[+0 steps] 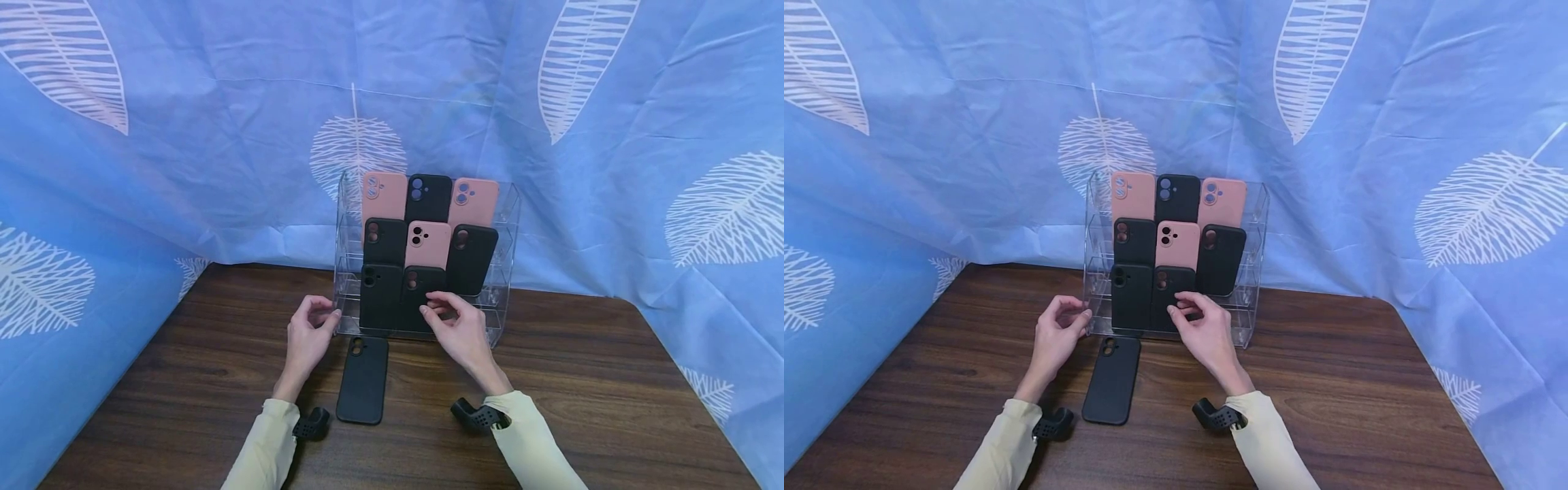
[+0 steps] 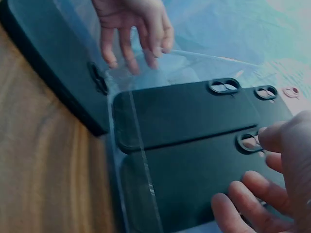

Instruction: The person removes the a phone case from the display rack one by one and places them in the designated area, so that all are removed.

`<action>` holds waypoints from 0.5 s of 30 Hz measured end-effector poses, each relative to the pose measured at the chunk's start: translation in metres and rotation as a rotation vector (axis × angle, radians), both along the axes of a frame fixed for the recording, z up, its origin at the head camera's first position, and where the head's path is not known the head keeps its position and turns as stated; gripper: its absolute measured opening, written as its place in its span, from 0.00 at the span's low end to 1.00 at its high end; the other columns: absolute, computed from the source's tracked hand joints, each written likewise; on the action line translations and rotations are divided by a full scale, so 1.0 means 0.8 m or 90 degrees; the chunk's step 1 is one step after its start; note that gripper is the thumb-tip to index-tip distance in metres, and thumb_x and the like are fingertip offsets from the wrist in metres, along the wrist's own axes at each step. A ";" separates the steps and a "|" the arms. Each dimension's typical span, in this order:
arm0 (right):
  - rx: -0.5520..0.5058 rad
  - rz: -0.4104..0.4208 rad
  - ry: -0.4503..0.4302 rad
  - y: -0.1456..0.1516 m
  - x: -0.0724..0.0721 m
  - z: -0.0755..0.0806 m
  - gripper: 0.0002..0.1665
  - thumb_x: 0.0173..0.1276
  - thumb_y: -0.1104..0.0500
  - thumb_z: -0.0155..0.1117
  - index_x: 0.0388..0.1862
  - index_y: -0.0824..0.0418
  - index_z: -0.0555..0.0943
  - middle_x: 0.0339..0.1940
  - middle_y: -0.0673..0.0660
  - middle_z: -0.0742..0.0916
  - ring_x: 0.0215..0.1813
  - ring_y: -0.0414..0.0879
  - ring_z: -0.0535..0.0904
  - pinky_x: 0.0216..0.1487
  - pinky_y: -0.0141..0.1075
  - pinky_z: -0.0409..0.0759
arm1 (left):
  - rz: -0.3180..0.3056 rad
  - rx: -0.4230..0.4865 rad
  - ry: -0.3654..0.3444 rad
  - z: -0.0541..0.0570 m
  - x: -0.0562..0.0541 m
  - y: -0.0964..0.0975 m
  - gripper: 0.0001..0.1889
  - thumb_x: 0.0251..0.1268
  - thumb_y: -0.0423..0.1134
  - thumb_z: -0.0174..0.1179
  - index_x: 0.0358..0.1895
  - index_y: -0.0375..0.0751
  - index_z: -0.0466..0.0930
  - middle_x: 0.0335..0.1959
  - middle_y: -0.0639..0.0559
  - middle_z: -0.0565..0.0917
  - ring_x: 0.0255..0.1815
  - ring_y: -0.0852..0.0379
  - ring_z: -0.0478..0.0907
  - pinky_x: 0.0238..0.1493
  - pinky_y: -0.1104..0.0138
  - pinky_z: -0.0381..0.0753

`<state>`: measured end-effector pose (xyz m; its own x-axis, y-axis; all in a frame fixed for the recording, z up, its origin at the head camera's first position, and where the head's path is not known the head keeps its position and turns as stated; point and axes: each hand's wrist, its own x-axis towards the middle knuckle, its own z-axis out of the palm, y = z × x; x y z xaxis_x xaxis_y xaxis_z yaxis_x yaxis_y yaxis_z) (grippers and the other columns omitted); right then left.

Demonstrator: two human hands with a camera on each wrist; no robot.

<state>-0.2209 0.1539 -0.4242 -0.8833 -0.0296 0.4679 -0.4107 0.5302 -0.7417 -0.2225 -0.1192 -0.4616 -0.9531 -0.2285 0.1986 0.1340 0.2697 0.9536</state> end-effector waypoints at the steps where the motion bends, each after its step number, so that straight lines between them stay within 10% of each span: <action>1: -0.008 -0.004 0.006 0.002 -0.001 0.003 0.16 0.67 0.58 0.73 0.53 0.59 0.86 0.41 0.56 0.91 0.42 0.49 0.89 0.38 0.23 0.84 | 0.000 0.001 -0.001 0.000 0.000 0.000 0.10 0.70 0.35 0.65 0.50 0.41 0.78 0.54 0.41 0.84 0.52 0.42 0.87 0.61 0.47 0.82; 15: -0.036 -0.059 0.027 0.016 -0.017 0.016 0.23 0.69 0.57 0.71 0.62 0.57 0.82 0.47 0.59 0.88 0.49 0.53 0.88 0.41 0.19 0.79 | 0.006 -0.002 -0.010 -0.001 0.000 0.001 0.10 0.70 0.38 0.65 0.50 0.42 0.78 0.54 0.43 0.84 0.51 0.43 0.87 0.55 0.48 0.85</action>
<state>-0.2345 0.1671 -0.4110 -0.8601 0.0787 0.5041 -0.3938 0.5258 -0.7540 -0.2223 -0.1185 -0.4625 -0.9538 -0.2375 0.1842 0.1160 0.2745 0.9546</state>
